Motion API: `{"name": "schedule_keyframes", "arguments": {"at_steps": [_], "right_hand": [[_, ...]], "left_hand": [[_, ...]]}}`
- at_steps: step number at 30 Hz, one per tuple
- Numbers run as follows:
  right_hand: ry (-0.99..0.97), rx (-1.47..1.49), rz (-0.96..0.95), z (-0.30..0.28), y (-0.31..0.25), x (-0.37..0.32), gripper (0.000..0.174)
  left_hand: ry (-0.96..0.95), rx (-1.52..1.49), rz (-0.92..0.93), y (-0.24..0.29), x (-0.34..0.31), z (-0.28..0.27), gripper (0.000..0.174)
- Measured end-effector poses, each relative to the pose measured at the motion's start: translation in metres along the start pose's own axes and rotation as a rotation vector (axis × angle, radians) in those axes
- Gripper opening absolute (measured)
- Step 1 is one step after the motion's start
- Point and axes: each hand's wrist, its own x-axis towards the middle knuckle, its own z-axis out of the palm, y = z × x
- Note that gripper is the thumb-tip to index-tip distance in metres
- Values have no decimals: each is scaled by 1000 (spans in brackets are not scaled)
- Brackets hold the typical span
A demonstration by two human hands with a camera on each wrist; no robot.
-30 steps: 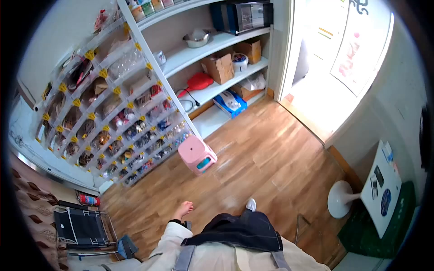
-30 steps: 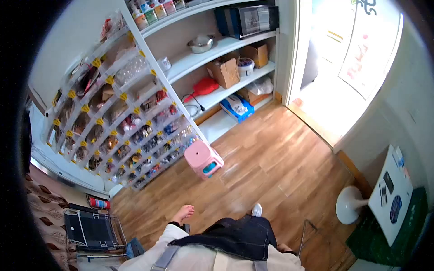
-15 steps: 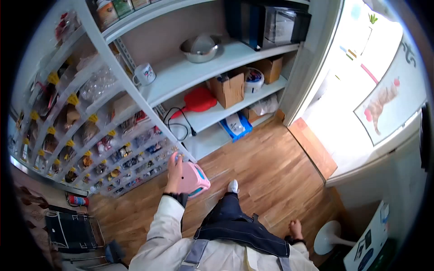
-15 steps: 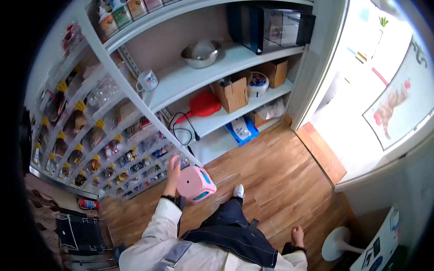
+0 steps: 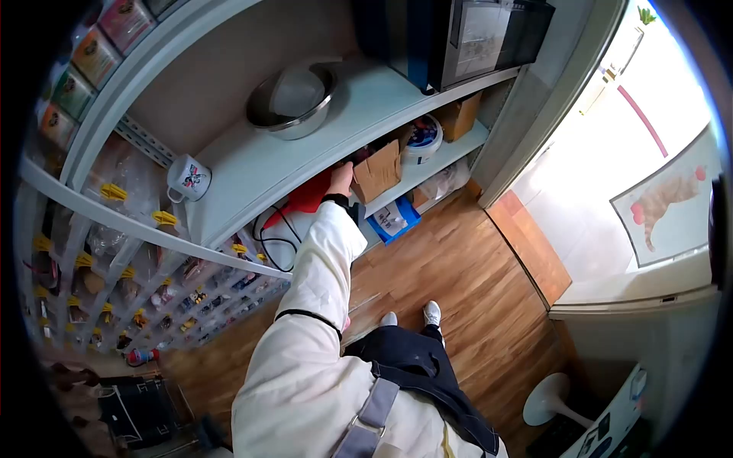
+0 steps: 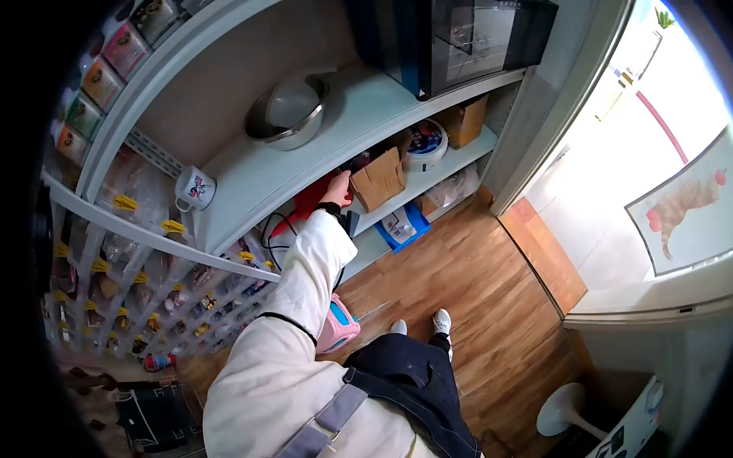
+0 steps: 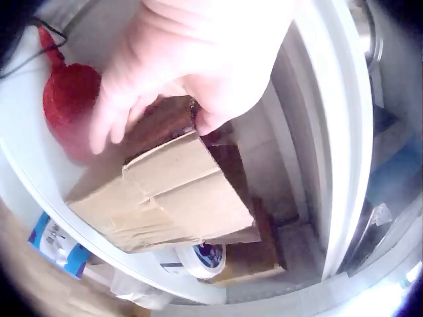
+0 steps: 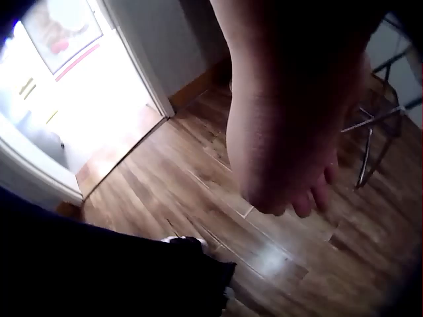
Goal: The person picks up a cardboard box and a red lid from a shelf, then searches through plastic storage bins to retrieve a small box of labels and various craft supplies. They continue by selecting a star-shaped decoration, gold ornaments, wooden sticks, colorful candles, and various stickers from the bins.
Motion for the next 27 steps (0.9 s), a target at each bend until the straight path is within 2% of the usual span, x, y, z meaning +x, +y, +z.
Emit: {"name": "schedule_keyframes", "arguments": {"at_steps": [3, 4, 5, 7, 9, 10, 11, 14, 15, 17, 19, 20, 21, 23, 25, 27], "right_hand": [[17, -34, -37, -22, -22, 12, 20], [28, -53, -63, -29, -28, 18, 20], [42, -77, -96, -38, -35, 24, 20], [90, -144, -213, -56, -50, 33, 20], [125, -197, -339, -72, -67, 42, 20], [59, -53, -225, -77, -92, 46, 20], [10, 86, -105, -79, -132, 39, 21], [-113, -69, -204, -81, -156, 91, 21], [-149, -158, -224, -84, -167, 98, 21], [-223, -152, -243, -82, -196, 106, 19], [-235, -477, -488, -83, -199, 145, 18], [-190, -549, -690, -85, -220, 147, 18], [-144, -615, -893, -81, -256, 143, 17], [-3, -547, -1037, -70, -320, 139, 18], [-143, -313, -840, -64, -390, 130, 27], [-337, 72, -830, -43, -421, 169, 44]], "left_hand": [[-49, -138, -114, -7, 18, -2, 59], [18, -253, -171, -6, 22, -3, 54], [116, -227, -200, -4, 27, 0, 51], [106, -200, -126, -4, 24, 0, 48], [176, -312, -17, -19, 26, 2, 44], [82, -374, 22, -37, 40, -6, 34], [-30, -345, 125, -38, 23, -7, 24], [-65, -313, 179, -50, -27, 10, 23], [-97, -277, 175, -57, -43, 12, 24], [-214, -218, 199, -75, -74, 18, 28], [-292, -244, 295, -94, -105, 27, 31], [-270, -153, 286, -84, -136, 32, 31], [-318, -187, 290, -96, -143, 34, 30], [-326, -173, 208, -106, -159, 37, 31], [-320, -180, 231, -107, -165, 38, 31], [-308, -183, 253, -116, -164, 40, 30]]}}
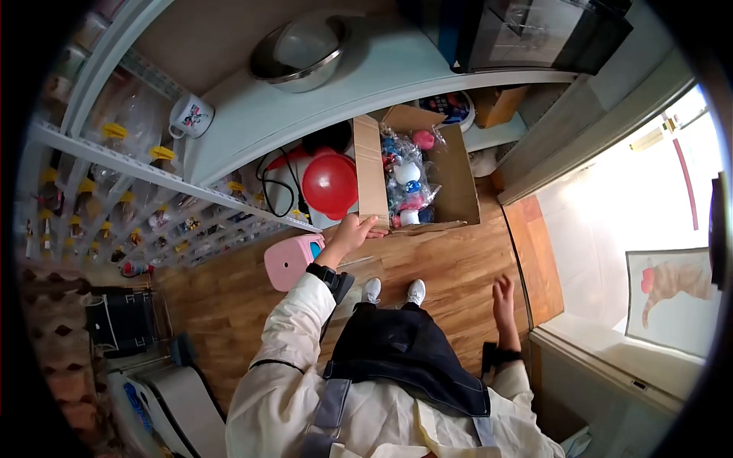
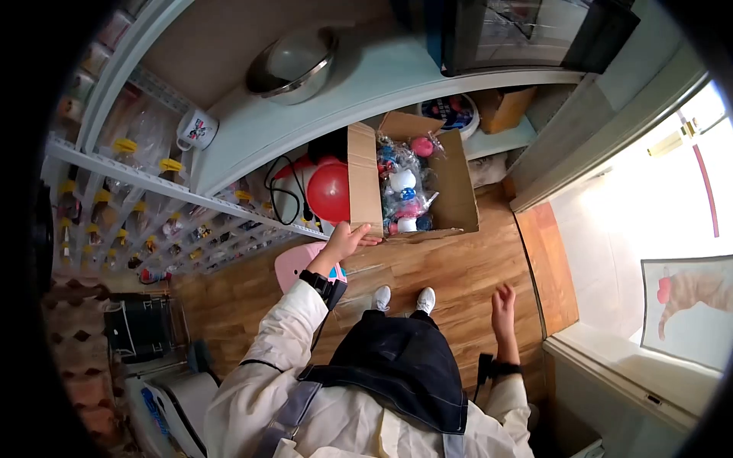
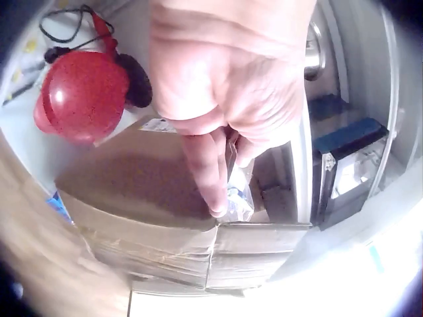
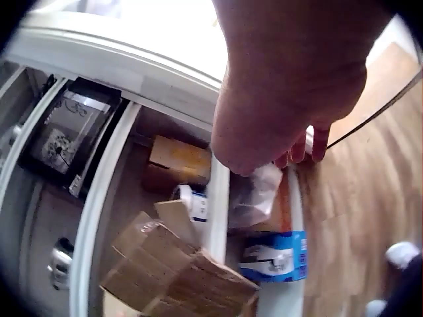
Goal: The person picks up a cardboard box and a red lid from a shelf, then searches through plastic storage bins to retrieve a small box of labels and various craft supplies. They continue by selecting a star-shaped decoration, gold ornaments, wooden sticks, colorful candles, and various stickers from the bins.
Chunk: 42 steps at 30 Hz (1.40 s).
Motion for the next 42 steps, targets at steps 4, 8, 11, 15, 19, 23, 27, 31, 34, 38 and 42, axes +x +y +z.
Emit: {"name": "schedule_keyframes", "arguments": {"at_steps": [4, 8, 11, 15, 19, 23, 27, 31, 34, 38, 42], "right_hand": [[-155, 435, 282, 45, -54, 87, 66], [-263, 487, 337, 105, -96, 138, 80], [-341, 721, 407, 119, -94, 154, 79], [-438, 671, 489, 89, -74, 127, 71], [-662, 101, 325, 59, -58, 81, 38], [-754, -126, 397, 67, -36, 46, 27], [-1106, -264, 513, 170, -26, 19, 34], [-1376, -213, 655, 240, 60, 17, 36], [-1210, 101, 1091, 272, 166, 45, 35], [-689, -1135, 356, 272, 361, 107, 82], [-339, -1274, 405, 277, 446, 128, 106]], "left_hand": [[92, -17, -15, -13, 8, -10, 27], [226, -15, 51, -21, 5, -3, 31], [141, -40, 12, -14, -16, 23, 30], [24, 204, -106, -18, -63, 52, 25], [3, 261, -89, -28, -132, 43, 22], [157, 114, -206, -49, -218, 27, 20], [441, -63, -386, -111, -309, 25, 18], [776, -370, -484, -157, -350, 45, 20], [1085, -341, -478, -191, -367, 54, 21], [1360, -204, -633, -230, -393, 60, 35], [1562, -110, -598, -246, -432, 68, 30]]}}
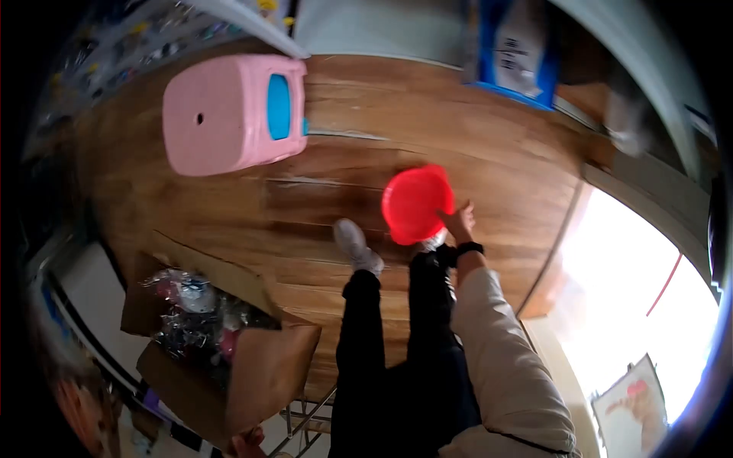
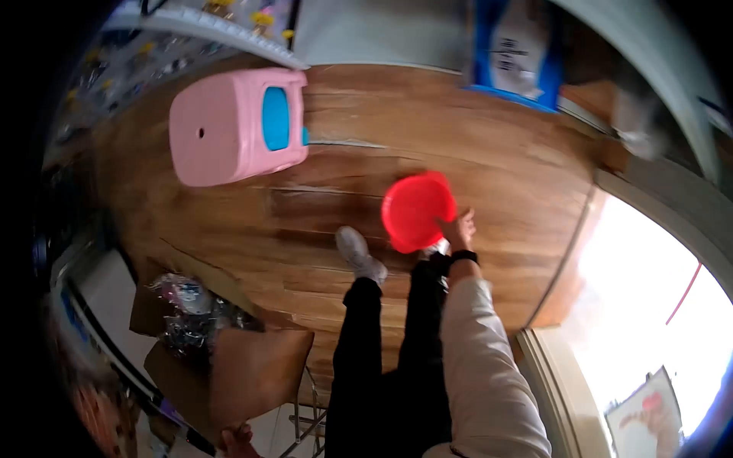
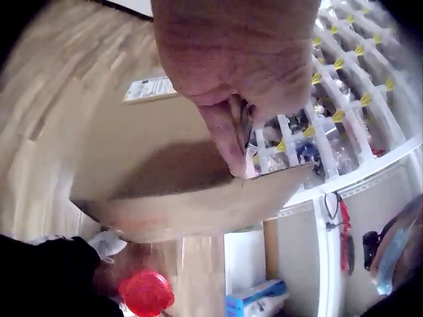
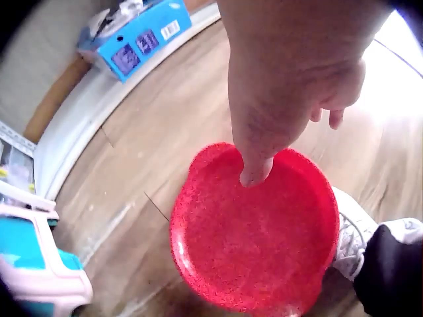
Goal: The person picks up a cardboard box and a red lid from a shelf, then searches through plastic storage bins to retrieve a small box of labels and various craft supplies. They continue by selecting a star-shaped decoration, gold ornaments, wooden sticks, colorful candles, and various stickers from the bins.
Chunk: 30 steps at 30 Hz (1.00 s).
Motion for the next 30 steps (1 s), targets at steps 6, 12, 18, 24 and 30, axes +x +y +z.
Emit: {"name": "schedule_keyframes", "arguments": {"at_steps": [6, 12, 18, 24, 30], "right_hand": [[-325, 121, -326, 97, 46, 76, 65], [-94, 191, -506, -12, -8, -32, 36], [369, 272, -955, -262, -110, -181, 27], [1163, 427, -1611, -424, -190, -197, 31], [1414, -89, -1105, -505, -294, -135, 31]], "left_hand": [[136, -23, 77, 37, 16, 29, 30], [101, -184, 432, 76, 64, 22, 37], [20, -560, 412, 122, 140, 63, 41], [-202, -995, 169, 96, 184, 173, 43], [-453, -748, -35, 73, 187, 245, 37]]}}
